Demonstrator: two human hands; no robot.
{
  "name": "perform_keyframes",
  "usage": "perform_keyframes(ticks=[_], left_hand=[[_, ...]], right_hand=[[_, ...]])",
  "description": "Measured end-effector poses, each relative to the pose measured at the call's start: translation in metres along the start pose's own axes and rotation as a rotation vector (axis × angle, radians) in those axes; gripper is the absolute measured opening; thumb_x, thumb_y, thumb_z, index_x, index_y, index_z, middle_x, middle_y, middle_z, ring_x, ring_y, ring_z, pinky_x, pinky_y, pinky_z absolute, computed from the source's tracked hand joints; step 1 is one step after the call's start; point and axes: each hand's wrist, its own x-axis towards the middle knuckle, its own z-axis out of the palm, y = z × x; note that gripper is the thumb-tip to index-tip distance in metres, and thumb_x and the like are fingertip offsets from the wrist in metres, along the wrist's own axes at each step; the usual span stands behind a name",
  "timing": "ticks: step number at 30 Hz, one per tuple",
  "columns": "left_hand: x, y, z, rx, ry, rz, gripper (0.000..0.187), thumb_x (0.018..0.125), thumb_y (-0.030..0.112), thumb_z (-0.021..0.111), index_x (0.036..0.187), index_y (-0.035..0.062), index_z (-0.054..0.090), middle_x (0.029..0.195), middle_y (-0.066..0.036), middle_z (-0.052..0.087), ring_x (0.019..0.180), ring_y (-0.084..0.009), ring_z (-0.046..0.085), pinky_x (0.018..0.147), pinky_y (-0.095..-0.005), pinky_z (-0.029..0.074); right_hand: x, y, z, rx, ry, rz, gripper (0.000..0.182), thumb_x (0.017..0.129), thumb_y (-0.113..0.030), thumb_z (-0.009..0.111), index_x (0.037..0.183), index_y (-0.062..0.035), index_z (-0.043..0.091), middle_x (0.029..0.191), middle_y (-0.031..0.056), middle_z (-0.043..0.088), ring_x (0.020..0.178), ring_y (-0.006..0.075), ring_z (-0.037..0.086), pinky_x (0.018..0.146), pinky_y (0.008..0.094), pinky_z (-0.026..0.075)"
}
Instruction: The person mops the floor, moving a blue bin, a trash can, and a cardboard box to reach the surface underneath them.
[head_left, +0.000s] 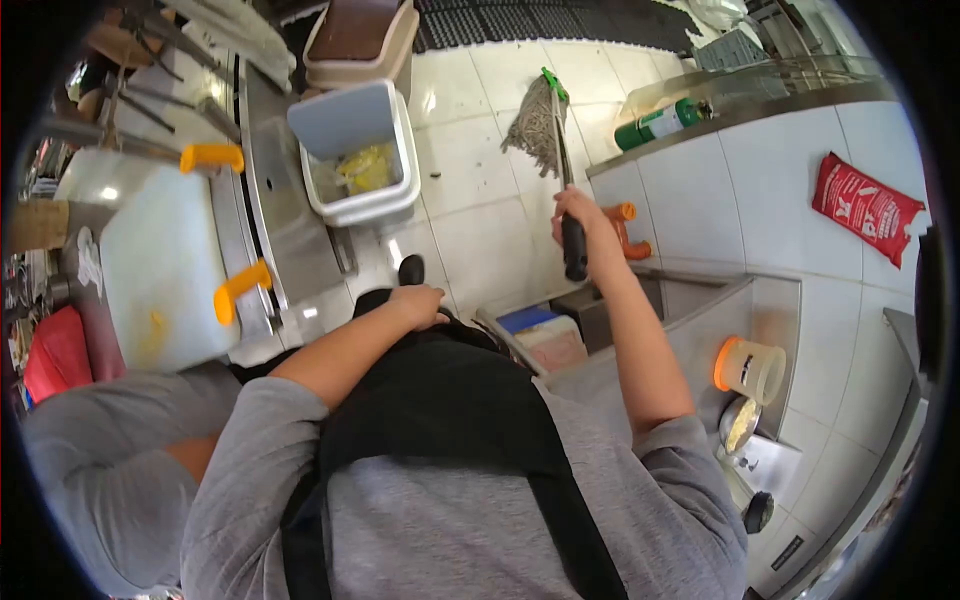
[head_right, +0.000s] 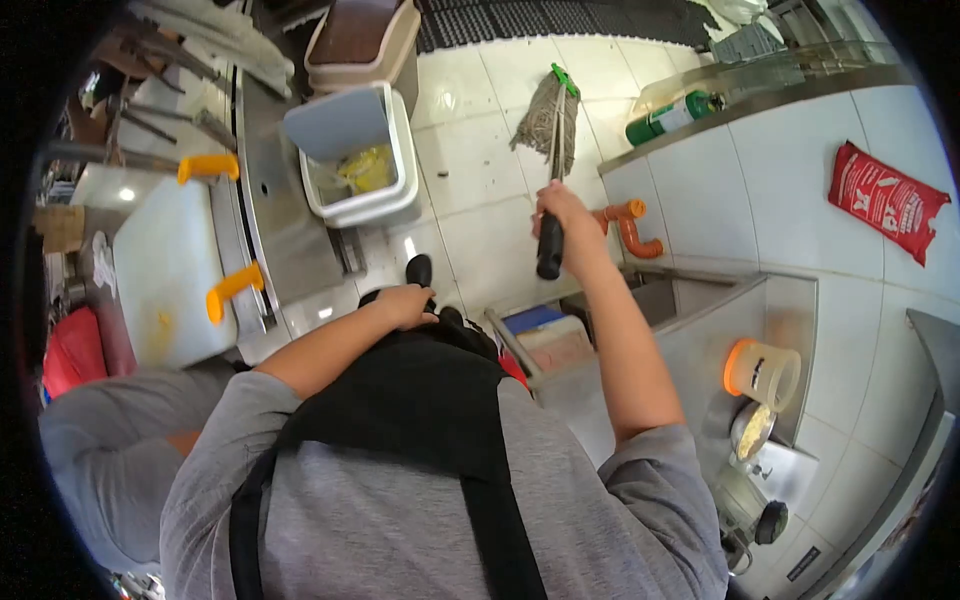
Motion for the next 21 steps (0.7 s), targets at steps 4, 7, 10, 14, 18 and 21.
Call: perform_keyframes(ticks=[4, 7, 10, 14, 18, 21], left_hand=[[0.050, -0.005, -0.094, 0.161, 0.080, 0.072, 0.055, 0.086, 0.046, 0.063, 0.126, 0.0099, 0.054, 0.121, -0.013, 0.060, 0.109, -0.0323, 0.059, 0.085, -0.0449, 0.051], [0.080, -0.009, -0.182, 0.145, 0.144, 0.017, 0.052, 0.086, 0.044, 0.063, 0.125, 0.0102, 0.054, 0.122, -0.013, 0.059, 0.112, -0.0309, 0.058, 0.088, -0.0446, 0.050], [0.098, -0.026, -0.245, 0.018, 0.393, 0.156, 0.054, 0.087, 0.043, 0.061, 0.130, 0.0113, 0.052, 0.123, -0.014, 0.059, 0.116, -0.0302, 0.055, 0.093, -0.0425, 0.047], [0.134, -0.022, -0.307, -0.025, 0.257, 0.216, 0.062, 0.086, 0.045, 0.063, 0.136, 0.0115, 0.046, 0.131, -0.016, 0.052, 0.121, -0.0315, 0.051, 0.099, -0.0415, 0.043], [0.185, 0.059, -0.342, -0.173, 0.733, 0.789, 0.070, 0.079, 0.039, 0.072, 0.135, 0.0080, 0.044, 0.130, -0.017, 0.052, 0.118, -0.0324, 0.051, 0.099, -0.0411, 0.043], [0.209, 0.143, -0.388, -0.307, 0.866, 1.108, 0.069, 0.078, 0.036, 0.074, 0.136, 0.0144, 0.045, 0.125, -0.014, 0.055, 0.114, -0.0334, 0.052, 0.096, -0.0415, 0.043]], right_hand=[[0.107, -0.037, -0.048, -0.789, 0.023, -0.563, 0.031, 0.074, 0.011, 0.063, 0.099, -0.0071, 0.057, 0.101, 0.0071, 0.061, 0.092, 0.0202, 0.060, 0.081, 0.0312, 0.050], [0.133, -0.112, -0.061, -0.851, 0.048, -0.646, 0.028, 0.078, 0.008, 0.064, 0.100, -0.0068, 0.057, 0.102, 0.0075, 0.062, 0.094, 0.0173, 0.059, 0.083, 0.0286, 0.047], [0.083, -0.231, -0.029, -0.824, 0.090, -0.504, 0.024, 0.080, 0.001, 0.068, 0.102, -0.0032, 0.061, 0.104, 0.0077, 0.065, 0.096, 0.0165, 0.059, 0.087, 0.0283, 0.045], [-0.019, -0.333, -0.014, -0.786, 0.256, -0.687, 0.040, 0.068, -0.032, 0.082, 0.081, -0.0022, 0.060, 0.088, 0.0132, 0.065, 0.087, 0.0227, 0.062, 0.092, 0.0506, 0.044], [0.030, -0.343, -0.012, -0.144, 0.397, -1.014, 0.025, 0.085, -0.033, 0.069, 0.084, -0.0142, 0.053, 0.055, -0.0009, 0.051, 0.047, 0.0134, 0.047, 0.076, 0.0393, 0.049], [0.105, -0.322, -0.026, -0.106, -0.125, -0.977, 0.023, 0.084, -0.019, 0.073, 0.079, -0.0082, 0.054, 0.057, 0.0046, 0.056, 0.043, 0.0168, 0.051, 0.047, 0.0308, 0.044]])
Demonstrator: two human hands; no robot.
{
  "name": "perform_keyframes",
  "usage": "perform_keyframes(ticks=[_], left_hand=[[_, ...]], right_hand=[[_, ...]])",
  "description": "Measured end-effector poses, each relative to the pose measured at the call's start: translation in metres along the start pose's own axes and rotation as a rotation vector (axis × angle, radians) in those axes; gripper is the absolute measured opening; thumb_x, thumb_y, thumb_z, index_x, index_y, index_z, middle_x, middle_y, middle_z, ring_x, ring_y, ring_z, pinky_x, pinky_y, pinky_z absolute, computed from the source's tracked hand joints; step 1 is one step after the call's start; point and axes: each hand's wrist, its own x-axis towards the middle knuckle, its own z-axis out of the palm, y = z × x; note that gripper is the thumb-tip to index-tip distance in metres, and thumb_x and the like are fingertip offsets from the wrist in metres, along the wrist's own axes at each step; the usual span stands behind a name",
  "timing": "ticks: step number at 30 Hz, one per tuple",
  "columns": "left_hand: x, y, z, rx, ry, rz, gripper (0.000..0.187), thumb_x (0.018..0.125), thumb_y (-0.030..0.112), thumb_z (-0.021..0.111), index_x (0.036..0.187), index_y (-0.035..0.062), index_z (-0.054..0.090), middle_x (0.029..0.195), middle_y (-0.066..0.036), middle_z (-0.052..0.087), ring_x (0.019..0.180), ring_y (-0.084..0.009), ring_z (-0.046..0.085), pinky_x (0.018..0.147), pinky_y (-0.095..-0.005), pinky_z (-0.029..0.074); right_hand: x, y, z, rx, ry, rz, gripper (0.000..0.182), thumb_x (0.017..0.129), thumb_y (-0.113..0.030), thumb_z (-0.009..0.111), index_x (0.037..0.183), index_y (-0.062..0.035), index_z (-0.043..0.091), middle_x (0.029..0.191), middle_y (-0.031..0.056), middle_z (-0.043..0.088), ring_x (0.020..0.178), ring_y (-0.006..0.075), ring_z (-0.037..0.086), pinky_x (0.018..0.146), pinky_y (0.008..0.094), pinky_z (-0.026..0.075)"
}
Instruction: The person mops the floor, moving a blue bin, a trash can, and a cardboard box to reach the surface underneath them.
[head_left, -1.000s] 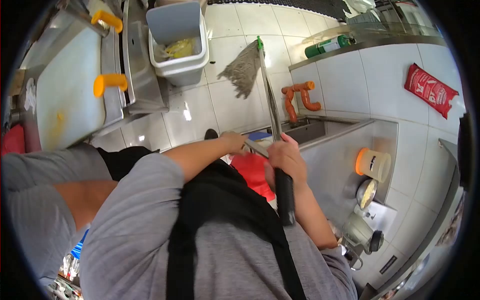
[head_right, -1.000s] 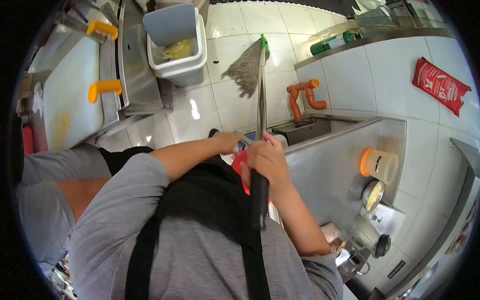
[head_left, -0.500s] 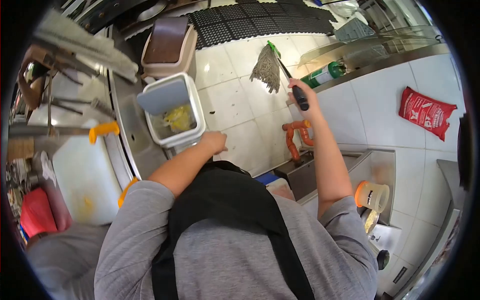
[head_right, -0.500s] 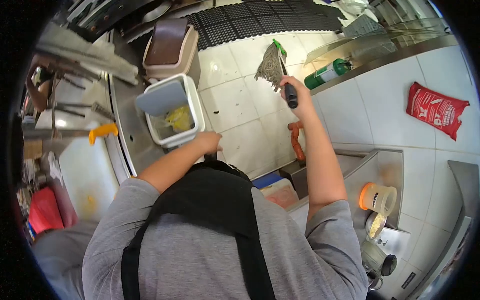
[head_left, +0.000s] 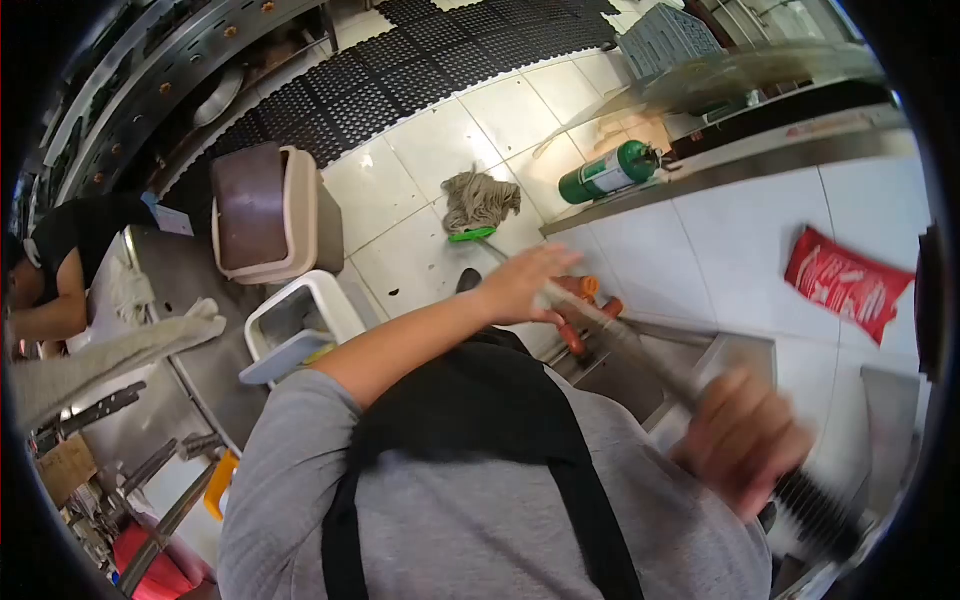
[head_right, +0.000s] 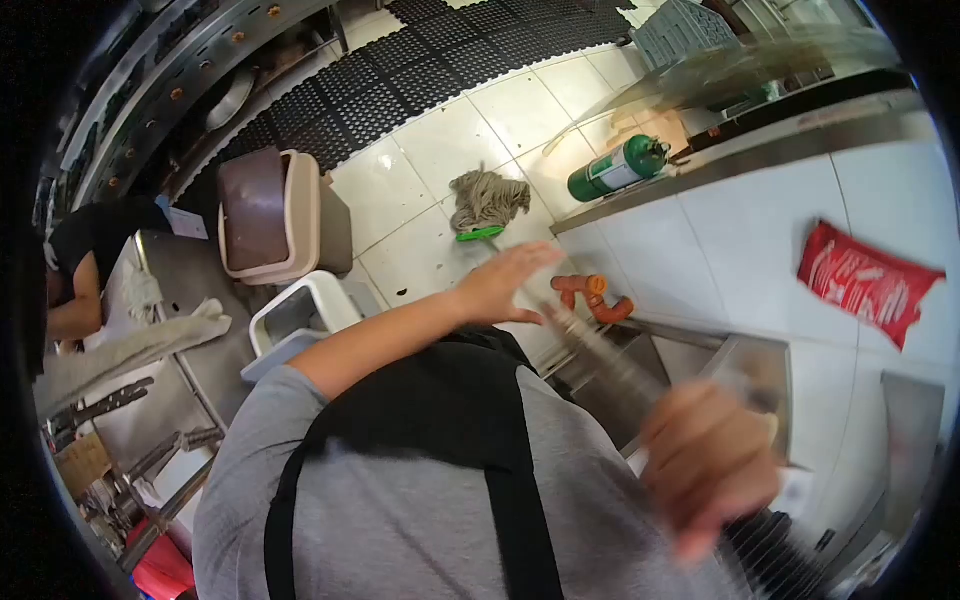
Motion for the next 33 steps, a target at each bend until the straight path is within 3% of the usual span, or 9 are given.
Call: perform_keyframes(ticks=[2, 5, 6, 13, 20, 22, 29, 31, 33], left_hand=[[0.045, -0.009, 0.013, -0.238, -0.429, -0.072, 0.045, 0.080, 0.034, 0.069, 0.122, 0.0222, 0.056, 0.105, -0.011, 0.064, 0.100, -0.0332, 0.059, 0.083, -0.0431, 0.048], [0.090, -0.035, 0.033, -0.169, -0.560, -0.135, 0.019, 0.083, 0.033, 0.063, 0.100, 0.0251, 0.063, 0.080, -0.009, 0.065, 0.080, -0.0334, 0.062, 0.067, -0.0448, 0.049], [0.106, -0.040, 0.041, -0.211, -0.430, -0.050, 0.011, 0.083, 0.033, 0.059, 0.086, 0.0224, 0.061, 0.067, -0.009, 0.062, 0.066, -0.0342, 0.061, 0.058, -0.0460, 0.047], [0.207, -0.089, 0.078, -0.147, -0.690, 0.098, 0.011, 0.078, 0.027, 0.063, 0.086, 0.0221, 0.059, 0.067, -0.008, 0.062, 0.064, -0.0345, 0.060, 0.056, -0.0458, 0.047], [0.276, -0.160, 0.094, -0.184, -0.939, 0.281, 0.011, 0.075, 0.017, 0.066, 0.080, 0.0139, 0.057, 0.060, -0.012, 0.057, 0.060, -0.0362, 0.059, 0.056, -0.0454, 0.047], [0.300, -0.172, 0.090, -0.183, -1.216, 0.290, 0.012, 0.075, 0.012, 0.067, 0.081, 0.0111, 0.057, 0.068, -0.013, 0.059, 0.067, -0.0350, 0.060, 0.062, -0.0448, 0.047], [0.319, -0.337, 0.101, 0.083, -1.617, 0.723, 0.024, 0.072, 0.022, 0.076, 0.089, 0.0117, 0.063, 0.097, -0.008, 0.064, 0.096, -0.0313, 0.059, 0.084, -0.0404, 0.046], [0.316, -0.351, 0.112, 0.175, -1.720, 0.827, 0.026, 0.071, 0.024, 0.077, 0.090, 0.0123, 0.064, 0.098, -0.007, 0.064, 0.096, -0.0308, 0.059, 0.085, -0.0405, 0.046], [0.304, -0.355, 0.119, 0.003, -1.941, 1.212, 0.025, 0.074, 0.025, 0.076, 0.091, 0.0134, 0.063, 0.098, -0.008, 0.064, 0.096, -0.0299, 0.059, 0.085, -0.0413, 0.046]], right_hand=[[0.041, 0.019, -0.027, 0.093, -0.241, -0.007, 0.023, 0.084, -0.016, 0.074, 0.077, -0.0058, 0.054, 0.058, 0.0065, 0.058, 0.042, 0.0176, 0.052, 0.040, 0.0284, 0.041], [0.069, 0.030, -0.084, 0.140, -0.313, -0.018, 0.024, 0.087, -0.018, 0.071, 0.079, -0.0062, 0.052, 0.054, 0.0023, 0.058, 0.043, 0.0114, 0.053, 0.044, 0.0218, 0.042], [0.074, 0.030, -0.103, 0.172, -0.268, 0.004, 0.025, 0.086, -0.016, 0.071, 0.076, -0.0046, 0.052, 0.054, 0.0047, 0.057, 0.043, 0.0140, 0.052, 0.043, 0.0233, 0.041], [0.074, 0.041, -0.192, 0.002, -0.073, -0.028, 0.022, 0.087, -0.014, 0.066, 0.076, -0.0043, 0.050, 0.052, 0.0041, 0.053, 0.041, 0.0140, 0.050, 0.044, 0.0236, 0.042], [0.049, 0.080, -0.183, -0.434, 0.614, -0.141, 0.025, 0.085, -0.021, 0.063, 0.072, -0.0048, 0.050, 0.053, 0.0025, 0.051, 0.041, 0.0181, 0.047, 0.041, 0.0321, 0.037], [0.039, 0.107, -0.163, -0.563, 0.890, -0.202, 0.023, 0.082, -0.020, 0.063, 0.073, -0.0046, 0.049, 0.058, 0.0038, 0.052, 0.047, 0.0193, 0.050, 0.044, 0.0324, 0.038], [0.029, 0.143, -0.055, -0.738, 1.650, 0.101, 0.025, 0.087, -0.024, 0.065, 0.082, -0.0037, 0.052, 0.075, 0.0115, 0.063, 0.074, 0.0253, 0.064, 0.069, 0.0409, 0.052], [0.062, 0.130, -0.022, -0.893, 1.766, -0.090, 0.027, 0.088, -0.028, 0.065, 0.083, -0.0038, 0.053, 0.072, 0.0114, 0.063, 0.067, 0.0221, 0.064, 0.066, 0.0368, 0.053], [0.092, 0.100, 0.020, -1.052, 1.872, -0.261, 0.037, 0.091, -0.040, 0.061, 0.085, -0.0045, 0.052, 0.068, 0.0095, 0.061, 0.059, 0.0179, 0.061, 0.060, 0.0336, 0.052]])
